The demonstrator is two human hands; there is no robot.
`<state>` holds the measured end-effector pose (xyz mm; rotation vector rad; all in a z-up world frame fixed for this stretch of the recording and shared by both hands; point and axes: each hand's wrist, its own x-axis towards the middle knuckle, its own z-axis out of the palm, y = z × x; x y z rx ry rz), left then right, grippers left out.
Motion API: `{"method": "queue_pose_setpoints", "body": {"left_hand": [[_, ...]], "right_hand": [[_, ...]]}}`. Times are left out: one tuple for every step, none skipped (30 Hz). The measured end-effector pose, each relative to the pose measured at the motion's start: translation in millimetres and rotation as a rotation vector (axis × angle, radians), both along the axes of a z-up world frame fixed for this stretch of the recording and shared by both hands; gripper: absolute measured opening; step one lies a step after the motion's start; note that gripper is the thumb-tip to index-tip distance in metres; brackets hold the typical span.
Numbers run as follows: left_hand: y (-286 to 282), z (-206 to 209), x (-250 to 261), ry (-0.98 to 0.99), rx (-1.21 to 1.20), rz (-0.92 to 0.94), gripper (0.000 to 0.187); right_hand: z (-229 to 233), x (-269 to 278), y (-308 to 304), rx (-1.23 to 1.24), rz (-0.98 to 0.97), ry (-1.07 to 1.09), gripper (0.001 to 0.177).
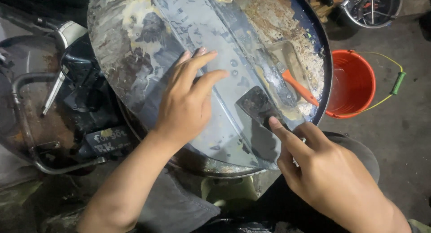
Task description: The person folds a piece of sandpaper and uses it to sand a large, curved metal object resting on their lap. They then switch to a metal scraper to remove residue from the same surface.
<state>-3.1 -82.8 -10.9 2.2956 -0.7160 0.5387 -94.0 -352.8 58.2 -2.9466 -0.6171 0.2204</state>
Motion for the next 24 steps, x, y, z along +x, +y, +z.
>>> {"method": "queue_pose_setpoints", "body": {"left_hand": [[0,0,0,0.003,0.000,-0.003,0.034],[0,-1,0,0.009,-0.009,-0.007,0.033],[0,-2,0,0.012,-0.020,-0.008,0.032],[0,-2,0,0.013,-0.021,-0.007,0.032],[0,-2,0,0.015,-0.025,-0.011,0.032],[0,-1,1,0.017,-0.029,-0.016,0.032],[0,-1,1,0.019,-0.029,-0.017,0.032],[0,-1,1,0.004,-0.038,-0.019,0.032],[1,-1,2,-0.011,-0.047,-0.021,0.032],[1,-1,2,-0.010,-0.046,-0.022,0.032],[1,0,2,-0.014,-0.043,-0.023,0.031],[1,0,2,-0.019,-0.040,-0.024,0.029],[1,1,2,-0.021,-0.039,-0.024,0.029],[1,2,3,-0.022,-0.043,-0.029,0.031],[1,2,3,-0.020,-0.048,-0.035,0.032],[1,2,2,-0.019,-0.048,-0.036,0.032],[1,2,3,-0.030,-0.051,-0.034,0.030],[1,2,3,-0.041,-0.054,-0.031,0.029],[1,2,2,-0.037,-0.055,-0.023,0.029],[1,2,0,-0.035,-0.052,-0.023,0.028],[0,4,2,-0.039,-0.048,-0.032,0.027],[0,3,3,-0.040,-0.047,-0.033,0.027],[0,3,3,-0.041,-0.049,-0.031,0.028],[0,2,3,-0.041,-0.051,-0.029,0.028]], "right_hand": [[1,0,1,0.000,-0.003,0.003,0.064],[1,1,2,0.008,-0.001,-0.006,0.063],[2,2,2,0.015,0.004,-0.017,0.062],[2,3,3,0.014,0.005,-0.017,0.062],[1,4,4,0.034,0.010,-0.022,0.061],[0,6,6,0.053,0.015,-0.027,0.059],[1,9,7,0.053,0.014,-0.025,0.059],[1,11,9,0.039,0.011,0.007,0.061],[1,15,10,0.026,0.007,0.038,0.064],[1,14,11,0.026,0.006,0.040,0.064],[0,14,13,0.039,0.008,0.009,0.062],[0,14,14,0.051,0.010,-0.021,0.061],[2,13,13,0.052,0.010,-0.022,0.061],[3,12,12,0.042,0.015,-0.009,0.063],[3,10,11,0.031,0.020,0.008,0.065],[7,4,9,0.031,0.019,0.009,0.065],[12,-1,6,0.015,0.027,0.004,0.065],[17,-6,3,-0.002,0.036,-0.001,0.064],[16,-6,3,-0.003,0.044,0.002,0.064],[15,-6,3,-0.008,0.016,0.024,0.065],[15,-6,3,-0.012,-0.021,0.040,0.066],[14,-2,6,-0.011,-0.023,0.038,0.066],[13,1,8,-0.001,-0.021,0.028,0.064],[12,4,10,0.009,-0.019,0.018,0.062]]}}
